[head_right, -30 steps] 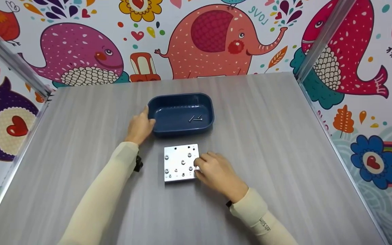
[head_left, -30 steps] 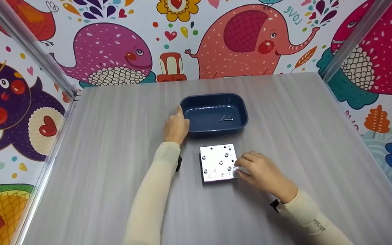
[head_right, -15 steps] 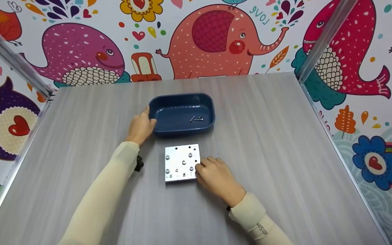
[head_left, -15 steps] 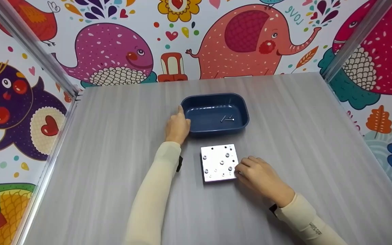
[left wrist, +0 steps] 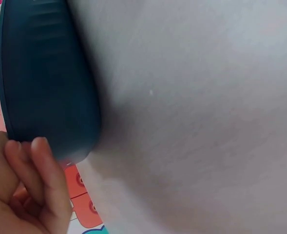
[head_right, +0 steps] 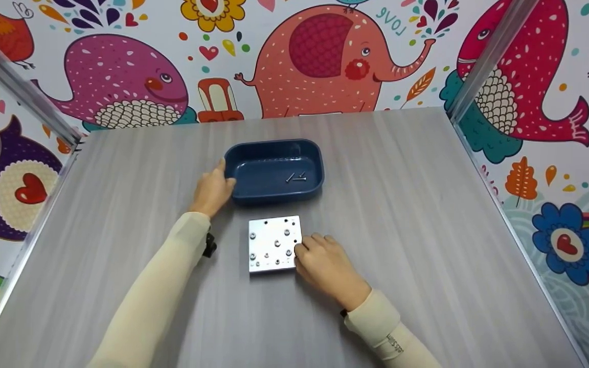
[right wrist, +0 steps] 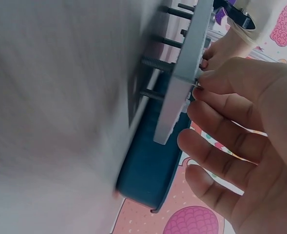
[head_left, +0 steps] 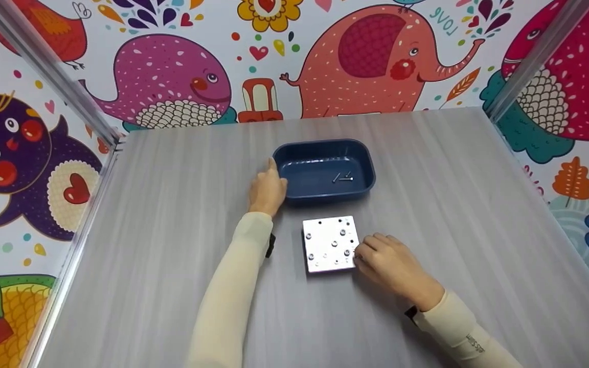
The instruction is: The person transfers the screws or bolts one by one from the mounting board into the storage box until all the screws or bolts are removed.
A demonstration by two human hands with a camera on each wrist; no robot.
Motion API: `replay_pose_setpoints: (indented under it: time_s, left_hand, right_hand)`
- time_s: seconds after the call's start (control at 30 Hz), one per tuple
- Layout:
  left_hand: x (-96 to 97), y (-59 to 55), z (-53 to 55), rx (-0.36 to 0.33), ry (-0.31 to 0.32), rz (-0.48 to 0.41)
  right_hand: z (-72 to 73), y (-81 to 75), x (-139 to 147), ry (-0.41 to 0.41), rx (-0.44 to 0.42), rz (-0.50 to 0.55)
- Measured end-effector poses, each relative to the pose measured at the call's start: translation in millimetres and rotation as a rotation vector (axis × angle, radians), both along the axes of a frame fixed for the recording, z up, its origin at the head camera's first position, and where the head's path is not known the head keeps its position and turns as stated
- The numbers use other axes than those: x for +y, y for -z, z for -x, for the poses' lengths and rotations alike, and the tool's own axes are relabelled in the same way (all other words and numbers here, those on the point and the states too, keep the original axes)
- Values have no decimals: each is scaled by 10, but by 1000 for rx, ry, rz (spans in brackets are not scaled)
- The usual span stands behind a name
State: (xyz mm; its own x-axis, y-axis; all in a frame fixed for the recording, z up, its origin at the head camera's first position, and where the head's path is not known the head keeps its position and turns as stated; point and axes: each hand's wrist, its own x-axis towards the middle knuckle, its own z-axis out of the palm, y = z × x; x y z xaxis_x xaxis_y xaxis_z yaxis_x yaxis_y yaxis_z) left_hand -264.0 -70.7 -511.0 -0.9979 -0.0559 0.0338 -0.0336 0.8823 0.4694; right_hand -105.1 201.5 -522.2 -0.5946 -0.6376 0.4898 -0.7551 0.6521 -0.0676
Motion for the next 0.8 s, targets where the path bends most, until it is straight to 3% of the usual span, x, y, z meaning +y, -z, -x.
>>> replay_pose_setpoints:
  time_s: [0.5, 0.8]
  left_hand:
    - [-6, 7, -3, 20, 14, 10]
    - [-2, 13, -3, 19, 13, -3]
  right_hand:
    - [-19, -138, 41, -5, 5, 11]
    - [162, -259, 39, 9, -16, 23]
